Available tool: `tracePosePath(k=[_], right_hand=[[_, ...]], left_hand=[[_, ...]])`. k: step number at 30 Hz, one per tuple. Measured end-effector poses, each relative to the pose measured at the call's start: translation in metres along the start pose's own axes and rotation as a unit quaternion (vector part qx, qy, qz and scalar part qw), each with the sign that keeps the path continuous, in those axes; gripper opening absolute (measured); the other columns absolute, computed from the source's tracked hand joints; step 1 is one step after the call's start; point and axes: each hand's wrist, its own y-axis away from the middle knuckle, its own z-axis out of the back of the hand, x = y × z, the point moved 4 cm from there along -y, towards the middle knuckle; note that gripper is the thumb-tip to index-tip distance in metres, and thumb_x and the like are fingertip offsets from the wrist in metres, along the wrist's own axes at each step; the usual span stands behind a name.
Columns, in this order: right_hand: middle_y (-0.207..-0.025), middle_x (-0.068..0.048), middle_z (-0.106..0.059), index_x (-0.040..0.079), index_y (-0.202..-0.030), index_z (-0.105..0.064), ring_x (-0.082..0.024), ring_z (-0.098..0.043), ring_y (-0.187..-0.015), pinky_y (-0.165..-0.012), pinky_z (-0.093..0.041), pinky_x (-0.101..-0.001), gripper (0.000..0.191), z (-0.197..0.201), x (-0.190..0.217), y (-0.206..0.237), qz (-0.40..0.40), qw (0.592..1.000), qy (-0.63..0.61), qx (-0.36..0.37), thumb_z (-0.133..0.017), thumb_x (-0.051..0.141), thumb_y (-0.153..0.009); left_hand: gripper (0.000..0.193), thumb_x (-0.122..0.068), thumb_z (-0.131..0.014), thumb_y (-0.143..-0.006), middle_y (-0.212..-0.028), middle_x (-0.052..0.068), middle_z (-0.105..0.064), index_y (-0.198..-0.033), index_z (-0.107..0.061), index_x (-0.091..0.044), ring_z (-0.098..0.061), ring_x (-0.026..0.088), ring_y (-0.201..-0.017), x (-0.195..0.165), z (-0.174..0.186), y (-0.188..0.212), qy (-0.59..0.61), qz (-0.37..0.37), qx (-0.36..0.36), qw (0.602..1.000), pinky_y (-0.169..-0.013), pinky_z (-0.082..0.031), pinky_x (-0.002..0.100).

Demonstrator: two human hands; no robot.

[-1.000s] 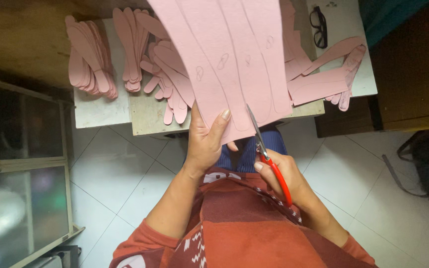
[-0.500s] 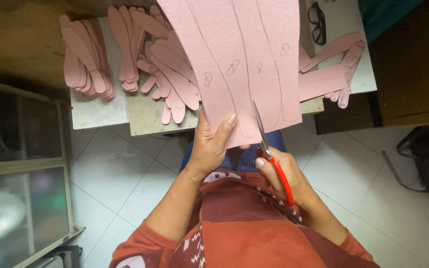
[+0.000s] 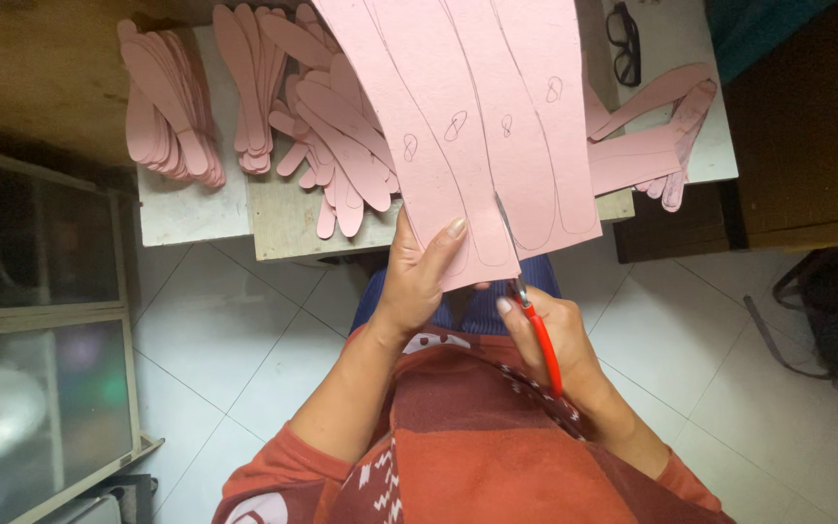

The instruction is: The person uses red-handled scissors to cut pink paper strips into elongated oval shapes. They repeatedly trim the edges to follow drawn outlines, then place the finished pieces onto a growing pile on the table.

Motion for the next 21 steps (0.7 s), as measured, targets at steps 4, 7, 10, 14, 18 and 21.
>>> tracePosePath(k=[4,7,10,14,18,21], right_hand=[[-0.056,-0.007,-0.049,0.002,-0.074,-0.055,-0.013,-0.044,-0.054,-0.050,-0.043,-0.0322,0.030,0.002,-0.015,0.004,-0.023,0.999,0.004,0.026,-0.063,0.021,-0.096],[-0.051,-0.009,-0.055,0.000,-0.072,-0.056,-0.015,-0.053,-0.049,-0.048,-0.045,-0.0334,0.031,0.000,-0.023,0.004,-0.077,0.995,-0.009,0.063,-0.061,0.022,-0.094],[-0.061,-0.010,-0.062,-0.001,-0.074,-0.063,-0.014,-0.060,-0.058,-0.055,-0.051,-0.0315,0.026,0.002,-0.021,-0.001,-0.034,0.991,-0.098,0.088,-0.053,0.017,-0.091],[-0.060,-0.009,-0.062,-0.003,-0.072,-0.063,-0.015,-0.062,-0.057,-0.056,-0.052,-0.0313,0.029,0.007,-0.023,-0.004,0.006,0.994,-0.028,0.101,-0.053,0.018,-0.089],[-0.056,-0.010,-0.056,-0.003,-0.065,-0.055,-0.016,-0.056,-0.054,-0.051,-0.049,-0.0327,0.032,0.005,-0.029,0.000,0.003,0.993,-0.057,0.107,-0.052,0.018,-0.089],[-0.053,-0.010,-0.053,-0.003,-0.062,-0.053,-0.016,-0.054,-0.050,-0.048,-0.048,-0.0338,0.036,0.007,-0.033,0.000,-0.022,0.993,-0.061,0.096,-0.052,0.019,-0.091]], left_hand=[[0.047,-0.009,-0.062,-0.104,-0.132,0.012,-0.062,-0.146,-0.042,-0.001,-0.061,0.016,-0.118,-0.005,0.010,-0.007,-0.040,-0.019,-0.043,0.998,-0.103,-0.052,0.032],[0.048,-0.009,-0.063,-0.106,-0.135,0.010,-0.063,-0.149,-0.043,0.000,-0.060,0.015,-0.122,-0.007,0.005,-0.005,-0.058,-0.046,-0.016,0.997,-0.107,-0.050,0.031],[0.048,-0.010,-0.063,-0.105,-0.136,0.009,-0.062,-0.148,-0.044,-0.001,-0.059,0.014,-0.124,0.000,-0.006,0.003,-0.050,-0.018,0.010,0.999,-0.109,-0.050,0.031],[0.047,-0.010,-0.063,-0.105,-0.135,0.009,-0.063,-0.148,-0.044,-0.001,-0.060,0.014,-0.123,0.005,-0.010,0.007,-0.040,-0.006,0.014,0.999,-0.107,-0.050,0.031],[0.045,-0.010,-0.062,-0.106,-0.134,0.009,-0.064,-0.147,-0.045,-0.001,-0.061,0.014,-0.121,0.007,-0.009,0.009,-0.037,0.000,0.009,0.999,-0.106,-0.051,0.031],[0.043,-0.009,-0.062,-0.106,-0.132,0.010,-0.064,-0.145,-0.045,-0.001,-0.061,0.014,-0.119,0.009,-0.010,0.008,-0.019,0.001,0.000,1.000,-0.105,-0.052,0.031]])
